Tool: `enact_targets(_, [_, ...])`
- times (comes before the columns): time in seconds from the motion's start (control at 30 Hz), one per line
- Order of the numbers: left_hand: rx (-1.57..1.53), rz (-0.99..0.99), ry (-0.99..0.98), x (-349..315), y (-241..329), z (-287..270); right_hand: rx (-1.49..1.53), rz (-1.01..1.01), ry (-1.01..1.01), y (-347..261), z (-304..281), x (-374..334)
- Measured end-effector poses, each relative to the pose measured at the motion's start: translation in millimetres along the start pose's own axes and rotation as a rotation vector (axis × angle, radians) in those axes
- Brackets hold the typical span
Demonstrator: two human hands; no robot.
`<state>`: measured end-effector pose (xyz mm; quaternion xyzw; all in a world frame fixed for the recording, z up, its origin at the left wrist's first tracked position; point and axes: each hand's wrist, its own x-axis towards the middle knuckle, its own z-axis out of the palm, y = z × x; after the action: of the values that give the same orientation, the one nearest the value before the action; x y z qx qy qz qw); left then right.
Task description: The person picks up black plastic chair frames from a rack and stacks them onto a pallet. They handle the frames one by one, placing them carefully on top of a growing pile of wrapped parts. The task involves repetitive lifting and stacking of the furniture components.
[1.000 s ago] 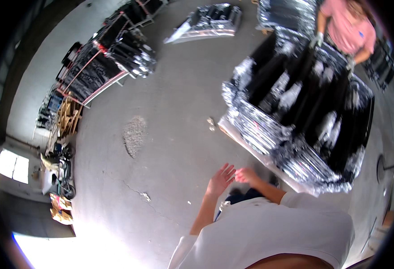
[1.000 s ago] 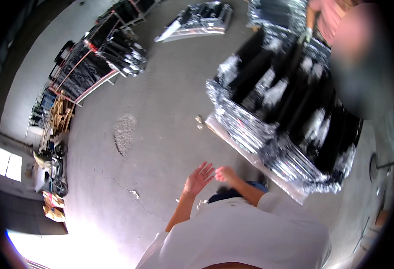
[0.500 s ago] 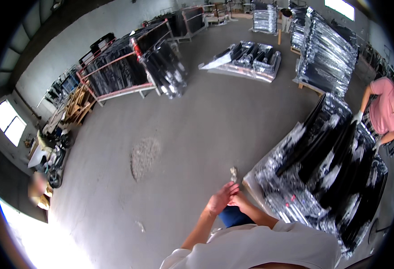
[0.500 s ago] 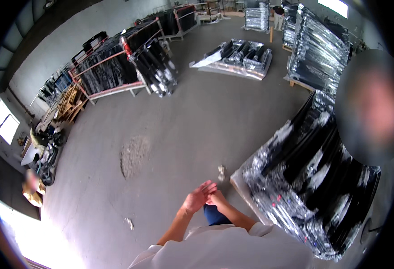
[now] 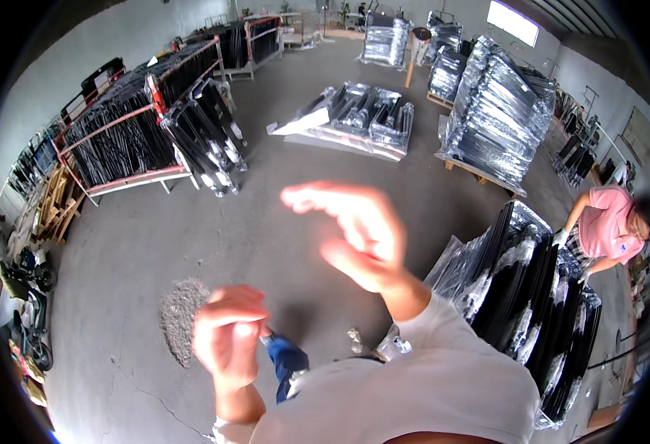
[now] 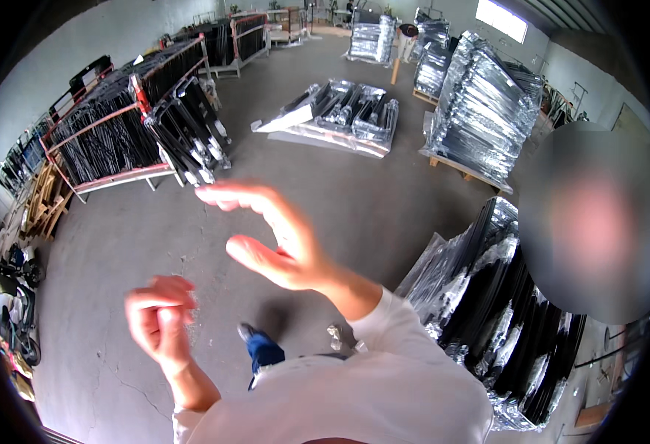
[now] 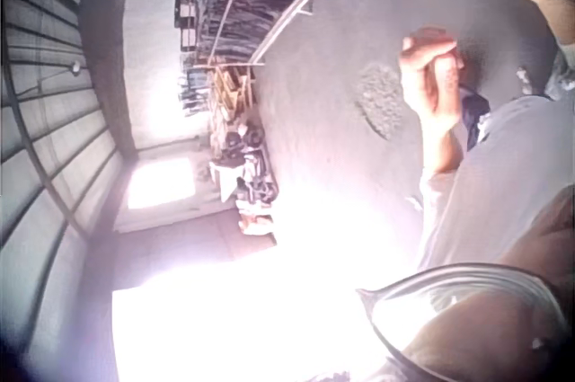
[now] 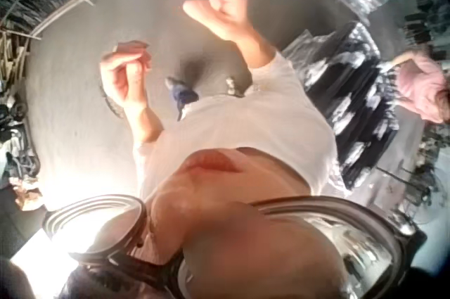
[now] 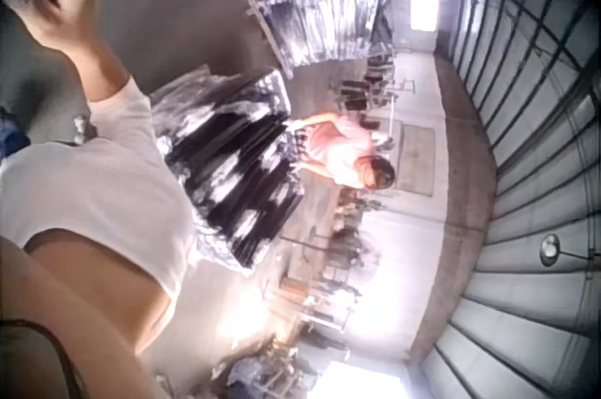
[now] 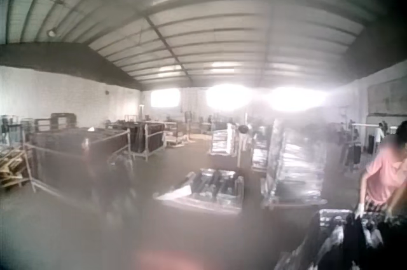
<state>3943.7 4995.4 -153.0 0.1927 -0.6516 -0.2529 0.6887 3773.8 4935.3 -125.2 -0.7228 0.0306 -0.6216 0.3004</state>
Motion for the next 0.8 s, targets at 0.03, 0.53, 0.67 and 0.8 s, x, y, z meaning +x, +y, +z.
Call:
enact_targets(0.03, [0.028, 0.103, 0.102, 17, -13, -10, -0.041, -0.118, 0.023, 4, -3, 16])
enact_targets(0.53, [0.273, 0.764, 0.264, 273, -274, -186, -0.306, -0.387, 0.031, 321, -26, 210])
enact_targets(0.67, [0.275, 0.782, 0.243, 334, -371, -204, -0.309, -0.393, 0.057, 427, -62, 247])
enact_targets(0.8, [0.298, 0.800, 0.226, 404, -458, -223, -0.219, -0.430, 0.118, 524, -93, 298])
